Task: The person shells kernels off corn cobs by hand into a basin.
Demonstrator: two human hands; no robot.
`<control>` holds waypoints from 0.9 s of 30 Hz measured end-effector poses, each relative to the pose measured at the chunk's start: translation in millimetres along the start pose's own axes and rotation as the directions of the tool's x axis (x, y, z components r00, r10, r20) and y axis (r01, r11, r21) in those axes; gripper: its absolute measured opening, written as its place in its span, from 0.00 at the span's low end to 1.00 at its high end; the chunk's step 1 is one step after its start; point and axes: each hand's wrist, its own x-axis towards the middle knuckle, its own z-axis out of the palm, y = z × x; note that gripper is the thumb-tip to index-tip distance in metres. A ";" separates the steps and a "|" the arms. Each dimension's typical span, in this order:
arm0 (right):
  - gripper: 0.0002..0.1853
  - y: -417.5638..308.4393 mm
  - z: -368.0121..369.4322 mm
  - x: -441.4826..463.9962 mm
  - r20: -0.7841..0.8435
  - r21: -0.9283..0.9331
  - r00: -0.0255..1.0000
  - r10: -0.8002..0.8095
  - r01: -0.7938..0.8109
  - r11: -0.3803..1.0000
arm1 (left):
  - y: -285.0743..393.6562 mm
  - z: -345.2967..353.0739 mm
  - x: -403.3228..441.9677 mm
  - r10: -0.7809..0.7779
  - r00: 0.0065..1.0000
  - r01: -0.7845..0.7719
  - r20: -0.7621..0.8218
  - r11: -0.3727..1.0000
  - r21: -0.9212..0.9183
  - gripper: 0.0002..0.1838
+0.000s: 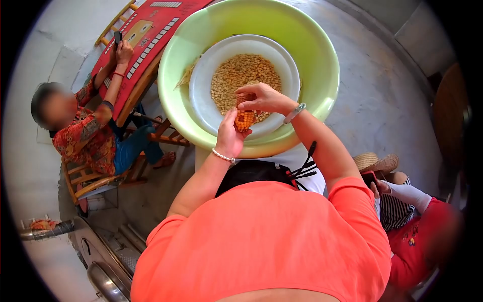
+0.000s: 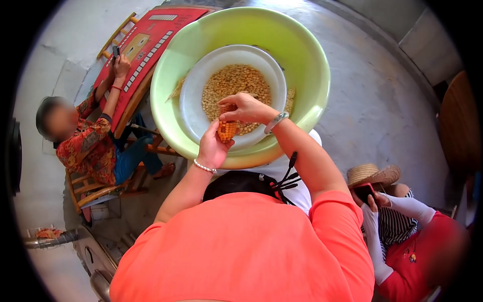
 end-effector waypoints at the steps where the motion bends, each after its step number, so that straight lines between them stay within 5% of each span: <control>1: 0.27 1.8 0.1 0.5 0.003 -0.011 1.000 -0.011 0.011 1.000 | 0.0 -0.7 0.2 0.002 1.000 -0.002 0.008 1.000 0.000 0.11; 12: 0.28 -5.6 0.8 -2.0 -0.005 -0.063 0.997 -0.075 0.075 0.995 | -4.7 -4.3 3.1 0.017 1.000 -0.017 -0.020 1.000 -0.003 0.10; 19: 0.26 -12.3 1.7 -3.4 0.110 0.243 0.986 0.124 -0.148 0.959 | 1.2 4.1 -3.7 0.001 0.992 0.002 -0.127 1.000 0.024 0.14; 27: 0.25 -16.5 1.6 -3.3 0.104 0.245 0.983 0.153 -0.174 0.954 | 1.9 0.3 -0.5 -0.038 0.993 0.037 -0.108 0.999 -0.013 0.11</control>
